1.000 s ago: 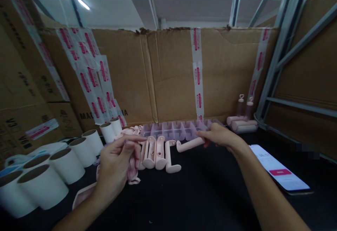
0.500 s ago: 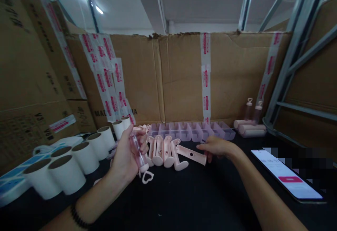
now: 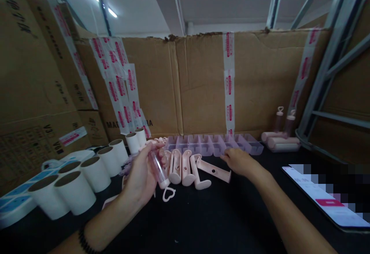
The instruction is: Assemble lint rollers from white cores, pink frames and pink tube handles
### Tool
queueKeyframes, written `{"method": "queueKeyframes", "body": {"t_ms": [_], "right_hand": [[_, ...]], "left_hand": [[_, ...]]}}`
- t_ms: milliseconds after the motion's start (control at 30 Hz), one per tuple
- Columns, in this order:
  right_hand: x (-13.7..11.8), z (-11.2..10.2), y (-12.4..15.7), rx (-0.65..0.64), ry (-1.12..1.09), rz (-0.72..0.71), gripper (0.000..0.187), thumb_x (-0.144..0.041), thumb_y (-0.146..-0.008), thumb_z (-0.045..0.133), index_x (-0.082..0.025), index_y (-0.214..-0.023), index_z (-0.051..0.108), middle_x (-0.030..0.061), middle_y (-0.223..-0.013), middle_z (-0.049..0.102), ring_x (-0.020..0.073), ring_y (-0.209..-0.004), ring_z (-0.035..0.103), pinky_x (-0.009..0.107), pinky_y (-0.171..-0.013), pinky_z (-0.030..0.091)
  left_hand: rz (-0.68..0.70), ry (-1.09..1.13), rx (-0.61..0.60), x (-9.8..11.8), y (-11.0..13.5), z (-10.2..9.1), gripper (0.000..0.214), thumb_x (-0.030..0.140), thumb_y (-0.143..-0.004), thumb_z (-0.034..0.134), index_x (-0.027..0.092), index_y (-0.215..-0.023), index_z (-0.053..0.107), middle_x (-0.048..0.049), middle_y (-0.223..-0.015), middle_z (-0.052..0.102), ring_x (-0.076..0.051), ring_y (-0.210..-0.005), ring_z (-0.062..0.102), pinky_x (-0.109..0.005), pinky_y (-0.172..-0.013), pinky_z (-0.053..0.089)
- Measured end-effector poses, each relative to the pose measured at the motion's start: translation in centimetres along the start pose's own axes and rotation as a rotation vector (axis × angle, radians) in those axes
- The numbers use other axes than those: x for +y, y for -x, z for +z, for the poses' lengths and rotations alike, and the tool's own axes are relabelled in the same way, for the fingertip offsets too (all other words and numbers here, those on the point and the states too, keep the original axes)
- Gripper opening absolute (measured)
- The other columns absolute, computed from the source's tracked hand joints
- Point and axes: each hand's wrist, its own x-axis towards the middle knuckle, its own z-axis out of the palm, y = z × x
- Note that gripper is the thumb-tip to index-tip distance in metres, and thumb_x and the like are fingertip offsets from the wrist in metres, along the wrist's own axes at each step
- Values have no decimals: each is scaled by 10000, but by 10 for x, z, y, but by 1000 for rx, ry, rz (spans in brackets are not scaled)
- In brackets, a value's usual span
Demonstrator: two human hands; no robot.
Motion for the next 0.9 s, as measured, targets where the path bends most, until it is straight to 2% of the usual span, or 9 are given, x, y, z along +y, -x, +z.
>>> {"method": "queueKeyframes", "body": {"t_ms": [333,433,500,633,733,800,900], "right_hand": [[6,17,-11,6,96,45,251,-382,-971,645,-151,-1064,678,63,-1065,701,192,-947,682,404,-864,576],[9,19,-9,49,55,29,245,-387,-971,643,-150,-1022,679,51,-1013,704,177,-898,680,383,-834,577],[8,16,-6,101,6,16,253,-402,-965,648,-150,-962,677,33,-939,700,162,-838,673,362,-801,572],[-3,-5,2,316,-157,-29,311,-427,-968,608,-166,-805,651,26,-784,673,167,-740,638,328,-729,512],[-23,-23,12,474,-356,-151,384,-481,-985,511,-190,-773,643,70,-775,688,209,-745,630,321,-687,449],[-41,-27,20,499,-514,-261,440,-545,-989,456,-200,-792,647,66,-779,685,216,-760,628,315,-690,445],[-70,-21,32,429,-752,-403,486,-592,-993,404,-199,-847,650,50,-823,677,202,-805,642,304,-739,488]], "left_hand": [[17,-101,-17,-10,1,-2,330,442,-796,706,125,-876,662,-8,-662,601,-132,-566,553,-233,-545,474],[31,-126,-19,-13,0,-6,355,463,-810,709,119,-897,709,-29,-725,634,-140,-642,583,-230,-602,494],[58,-141,-16,-14,-2,-9,356,462,-819,715,125,-928,745,-42,-850,663,-142,-756,602,-208,-648,494],[141,-126,-26,-11,-5,-10,363,487,-835,729,151,-964,772,-41,-1078,665,-144,-953,598,-178,-741,487],[185,-68,-36,-6,-10,-9,395,537,-812,759,157,-917,746,-35,-978,665,-129,-834,593,-199,-711,500],[225,-21,-47,-3,-13,-10,388,526,-770,809,165,-874,713,-18,-898,655,-117,-783,587,-202,-713,512],[264,7,-76,-2,-16,-10,372,460,-731,866,182,-884,671,-3,-894,662,-122,-803,613,-228,-765,541]]}}
